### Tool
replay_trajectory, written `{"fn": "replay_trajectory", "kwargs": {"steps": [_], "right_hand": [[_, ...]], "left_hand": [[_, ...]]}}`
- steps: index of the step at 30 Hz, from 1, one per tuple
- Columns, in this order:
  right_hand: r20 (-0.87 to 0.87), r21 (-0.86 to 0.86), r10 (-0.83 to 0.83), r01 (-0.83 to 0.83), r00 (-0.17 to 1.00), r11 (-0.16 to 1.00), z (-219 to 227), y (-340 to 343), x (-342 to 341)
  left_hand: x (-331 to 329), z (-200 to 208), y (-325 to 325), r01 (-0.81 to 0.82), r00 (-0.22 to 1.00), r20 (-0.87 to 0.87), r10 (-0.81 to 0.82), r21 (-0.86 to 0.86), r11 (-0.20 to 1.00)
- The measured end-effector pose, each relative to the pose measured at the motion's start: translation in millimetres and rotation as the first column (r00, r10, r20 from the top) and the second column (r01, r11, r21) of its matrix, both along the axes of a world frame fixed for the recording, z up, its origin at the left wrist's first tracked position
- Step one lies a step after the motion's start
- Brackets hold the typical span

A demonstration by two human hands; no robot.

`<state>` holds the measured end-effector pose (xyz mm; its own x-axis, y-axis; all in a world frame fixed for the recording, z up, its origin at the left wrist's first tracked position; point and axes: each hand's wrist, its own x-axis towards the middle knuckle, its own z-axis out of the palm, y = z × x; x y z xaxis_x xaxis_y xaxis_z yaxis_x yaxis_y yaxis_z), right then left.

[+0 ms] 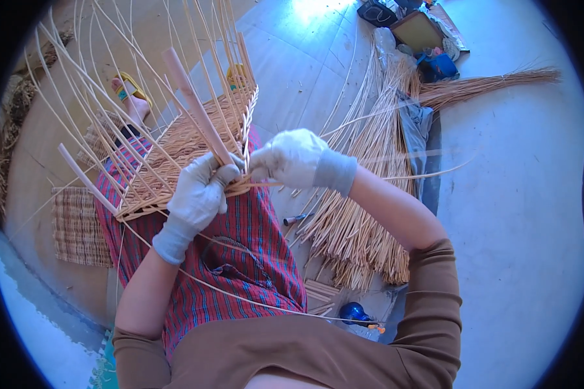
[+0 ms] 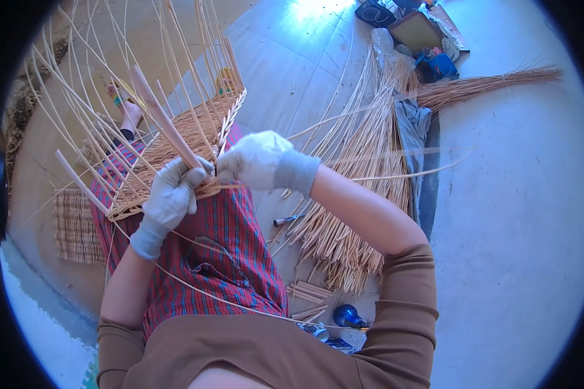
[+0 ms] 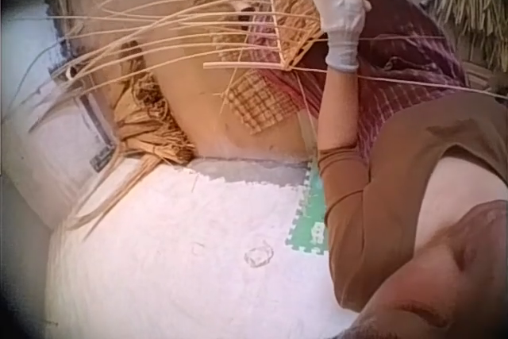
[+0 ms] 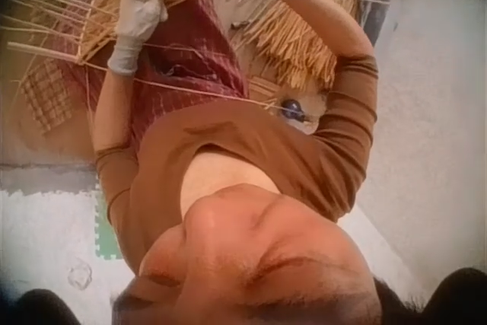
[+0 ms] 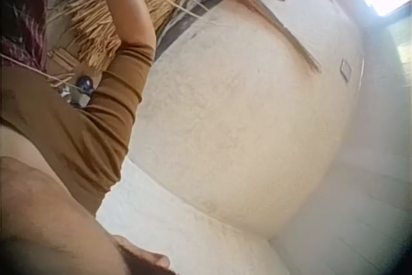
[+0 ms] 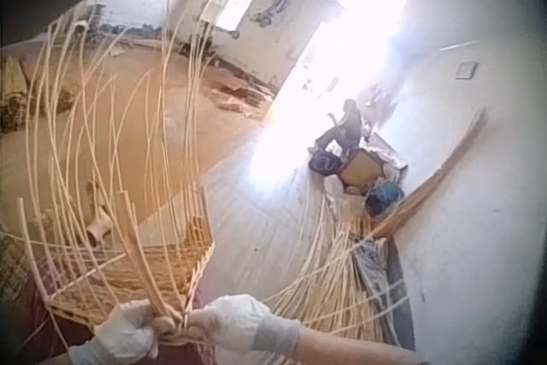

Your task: Weaving a wicker basket base and sides using long thin strips of material.

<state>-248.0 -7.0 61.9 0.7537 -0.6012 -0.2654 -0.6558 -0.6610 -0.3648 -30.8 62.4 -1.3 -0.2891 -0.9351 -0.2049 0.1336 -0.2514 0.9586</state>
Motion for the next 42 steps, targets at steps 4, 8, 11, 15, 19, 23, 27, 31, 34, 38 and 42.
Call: {"fn": "replay_trajectory", "kwargs": {"steps": [4, 8, 11, 15, 19, 23, 27, 31, 34, 38, 42], "right_hand": [[0.033, 0.037, -0.069, 0.068, 0.997, 0.997, 1, 9, -4], [0.06, -0.012, -0.11, 0.111, 0.992, 0.994, 3, 23, -16], [-0.045, -0.088, 0.028, -0.031, 0.999, 0.996, -7, 24, -16], [-0.232, -0.227, -0.204, 0.151, 0.951, 0.962, 8, 53, 13], [-0.041, 0.096, -0.169, 0.172, 0.985, 0.98, 5, 21, -7], [0.053, 0.281, -0.108, 0.088, 0.993, 0.956, -5, -2, -11], [-0.062, 0.217, -0.037, 0.05, 0.997, 0.975, 22, 1, -27], [-0.075, 0.077, -0.133, 0.139, 0.988, 0.987, 18, 7, -38], [-0.088, 0.103, -0.151, 0.16, 0.985, 0.982, 11, -6, -34], [0.035, 0.029, -0.205, 0.204, 0.978, 0.979, 13, -30, -20], [0.306, -0.058, -0.067, 0.089, 0.95, 0.994, -26, -66, 9]], "left_hand": [[3, 1, -1, 0.004, 1.0, -0.008, -0.004, 0.046, 0.999], [1, 7, 2, 0.007, 1.0, 0.027, -0.008, 0.029, 1.0], [-3, 10, 3, -0.002, 0.998, 0.06, 0.0, 0.04, 0.999], [1, 10, 3, -0.002, 0.996, 0.092, -0.002, 0.039, 0.999], [3, 22, 4, 0.086, 0.989, 0.117, -0.094, 0.068, 0.994], [5, 14, 5, 0.114, 0.986, 0.115, -0.119, 0.051, 0.992], [3, 8, 8, 0.095, 0.968, 0.242, -0.067, -0.105, 0.99], [-6, 9, 12, 0.048, 0.979, 0.203, -0.025, -0.106, 0.993], [-9, 9, 14, 0.009, 0.978, 0.21, 0.019, -0.132, 0.991], [-7, 9, 15, -0.003, 0.955, 0.292, 0.054, -0.174, 0.985], [-9, 14, 17, 0.002, 0.949, 0.313, 0.044, -0.145, 0.99]]}}
